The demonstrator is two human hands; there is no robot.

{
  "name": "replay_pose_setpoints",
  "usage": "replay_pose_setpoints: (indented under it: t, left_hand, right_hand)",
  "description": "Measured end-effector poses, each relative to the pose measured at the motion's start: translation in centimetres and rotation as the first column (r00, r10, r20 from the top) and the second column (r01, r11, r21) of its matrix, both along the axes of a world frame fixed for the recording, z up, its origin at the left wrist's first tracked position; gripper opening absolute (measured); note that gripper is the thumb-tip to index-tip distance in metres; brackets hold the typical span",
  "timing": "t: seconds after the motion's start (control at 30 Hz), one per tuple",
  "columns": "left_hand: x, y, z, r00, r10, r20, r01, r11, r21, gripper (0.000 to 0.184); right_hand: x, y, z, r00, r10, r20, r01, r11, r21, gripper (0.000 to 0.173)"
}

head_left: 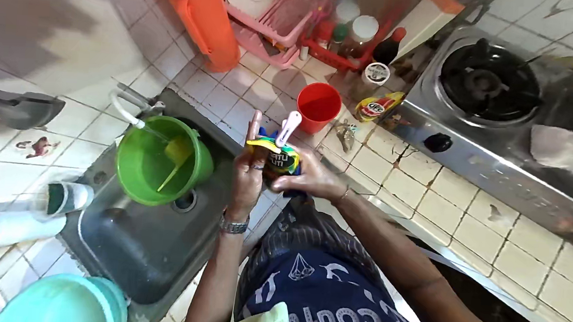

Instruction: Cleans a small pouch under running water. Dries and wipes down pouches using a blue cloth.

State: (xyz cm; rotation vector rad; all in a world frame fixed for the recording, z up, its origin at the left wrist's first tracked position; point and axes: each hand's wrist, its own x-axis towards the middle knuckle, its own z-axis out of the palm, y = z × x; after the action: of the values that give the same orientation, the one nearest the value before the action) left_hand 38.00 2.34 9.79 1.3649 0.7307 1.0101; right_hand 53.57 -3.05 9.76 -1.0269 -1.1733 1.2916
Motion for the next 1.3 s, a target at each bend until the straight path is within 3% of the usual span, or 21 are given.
replay_pose_setpoints:
  t: [0.07,0.17,0.33,0.5,0.67,0.73,0.83,0.93,1.0,1.07,1.1,1.2,1.3]
  left_hand:
    - [0.1,0.0,-0.3,1.000,0.004,0.014,-0.003,1.000,-0.009,0.039]
    - [-0.2,-0.4,0.0,1.000,-0.001,0.016,0.002,0.999,-0.054,0.041]
    - [-0.2,-1.0,0.8,0.988,0.084,-0.132,-0.086,0.996,-0.015,0.028]
    - [1.2,-2.2,-0.3,0.929,0.291,-0.229,-0.322,0.940,-0.110,0.027]
    - [0.2,-1.9,-0.9,0.958,0.264,-0.111,-0.285,0.918,-0.275,0.036]
    - [-0.9,-1.4,-1.9,0.954,0.284,-0.091,-0.298,0.899,-0.320,0.039]
    - [-2.2,-1.2,-2.0,0.915,0.400,-0.057,-0.375,0.788,-0.489,0.036]
    - [-3.4,-1.9,0.3,0.867,0.482,0.126,-0.293,0.697,-0.655,0.036]
    - [-5.0,-2.2,1.2,0.823,0.486,0.293,-0.231,0.759,-0.609,0.046]
    - [-6.6,-1.7,-1.4,0.832,0.354,0.428,-0.146,0.883,-0.447,0.067]
    - [-6.7,-1.5,-3.2,0.833,0.273,0.481,-0.061,0.909,-0.412,0.069]
    - [-5.0,-1.7,-6.6,0.848,0.267,0.458,-0.003,0.866,-0.500,0.038]
    - [-3.6,-1.5,-5.7,0.846,0.335,0.415,-0.084,0.852,-0.517,0.036]
  right_hand:
    - [-1.3,0.2,-0.2,0.974,-0.157,0.163,0.137,0.982,0.127,0.028]
    - [-2.0,0.4,-1.1,0.924,-0.334,0.187,0.289,0.929,0.230,0.010]
    - [-2.0,0.9,-1.7,0.841,-0.418,0.342,0.340,0.902,0.267,0.019]
    - [-2.1,0.8,-1.4,0.878,-0.380,0.291,0.319,0.918,0.235,0.016]
    - [-0.1,0.9,-0.3,0.908,-0.321,0.270,0.248,0.930,0.271,0.013]
    - [1.0,0.7,0.8,0.895,-0.371,0.246,0.310,0.916,0.254,0.013]
    - [2.4,0.6,1.6,0.864,-0.416,0.284,0.334,0.895,0.296,0.009]
    - [2.9,0.8,1.6,0.843,-0.436,0.316,0.345,0.888,0.305,0.012]
    - [2.8,0.7,1.7,0.843,-0.444,0.304,0.372,0.889,0.265,0.014]
    - [2.5,0.6,1.9,0.858,-0.434,0.274,0.382,0.897,0.221,0.016]
    - [2.1,0.8,1.9,0.864,-0.431,0.262,0.386,0.899,0.208,0.016]
    - [1.0,1.5,1.3,0.874,-0.423,0.240,0.384,0.903,0.191,0.018]
    - [0.7,1.8,1.1,0.864,-0.430,0.262,0.394,0.901,0.181,0.021]
